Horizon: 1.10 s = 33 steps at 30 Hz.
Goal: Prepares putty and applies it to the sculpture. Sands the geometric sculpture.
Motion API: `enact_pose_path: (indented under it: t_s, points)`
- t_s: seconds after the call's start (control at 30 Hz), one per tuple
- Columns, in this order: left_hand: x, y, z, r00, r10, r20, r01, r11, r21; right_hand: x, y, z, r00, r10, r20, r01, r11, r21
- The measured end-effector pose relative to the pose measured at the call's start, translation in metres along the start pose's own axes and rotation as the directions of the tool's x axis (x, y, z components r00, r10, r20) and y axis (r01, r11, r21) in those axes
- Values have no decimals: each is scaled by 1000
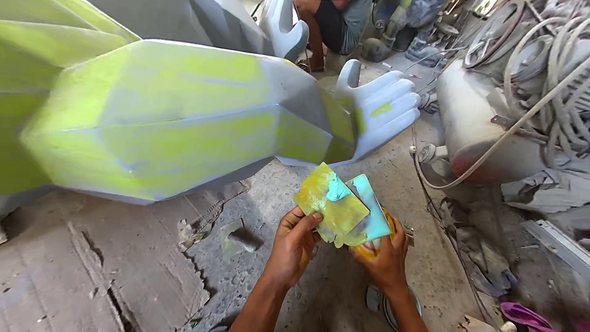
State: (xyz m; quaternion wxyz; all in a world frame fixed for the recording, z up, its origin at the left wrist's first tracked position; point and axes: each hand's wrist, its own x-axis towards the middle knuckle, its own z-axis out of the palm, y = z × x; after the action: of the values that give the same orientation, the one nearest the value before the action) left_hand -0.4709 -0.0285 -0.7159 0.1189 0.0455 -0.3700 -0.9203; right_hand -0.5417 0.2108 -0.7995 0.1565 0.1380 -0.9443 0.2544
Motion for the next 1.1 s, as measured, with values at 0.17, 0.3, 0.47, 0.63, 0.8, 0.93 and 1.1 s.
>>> enact_pose_path:
  t_s: [0.17,0.3,0.47,0.63,0.8,0.93,1.1]
  points:
    - [1,-4,2,991,-13,-134,46,968,247,53,30,31,981,-17,194,20,1000,-13]
    - [0,-10,3,979,-28,-203,94,943,320,49,36,27,967,-53,249,50,999,18]
    - [-2,-17,2,960,-43,-276,129,944,303,37,43,25,974,-25,223,9,997,75]
    - [-1,-17,7,964,-18,-265,107,939,327,28,40,19,998,24,58,-27,998,52]
    - [0,-20,6,968,-6,-250,103,922,374,40,27,-34,987,158,34,-158,900,407]
    - [-2,-30,7,979,-56,-194,131,906,402,59,-11,-92,978,195,73,-189,686,703]
    - [-6,-48,15,985,-124,-118,164,879,447,62,-64,-125,993,72,-95,56,425,904]
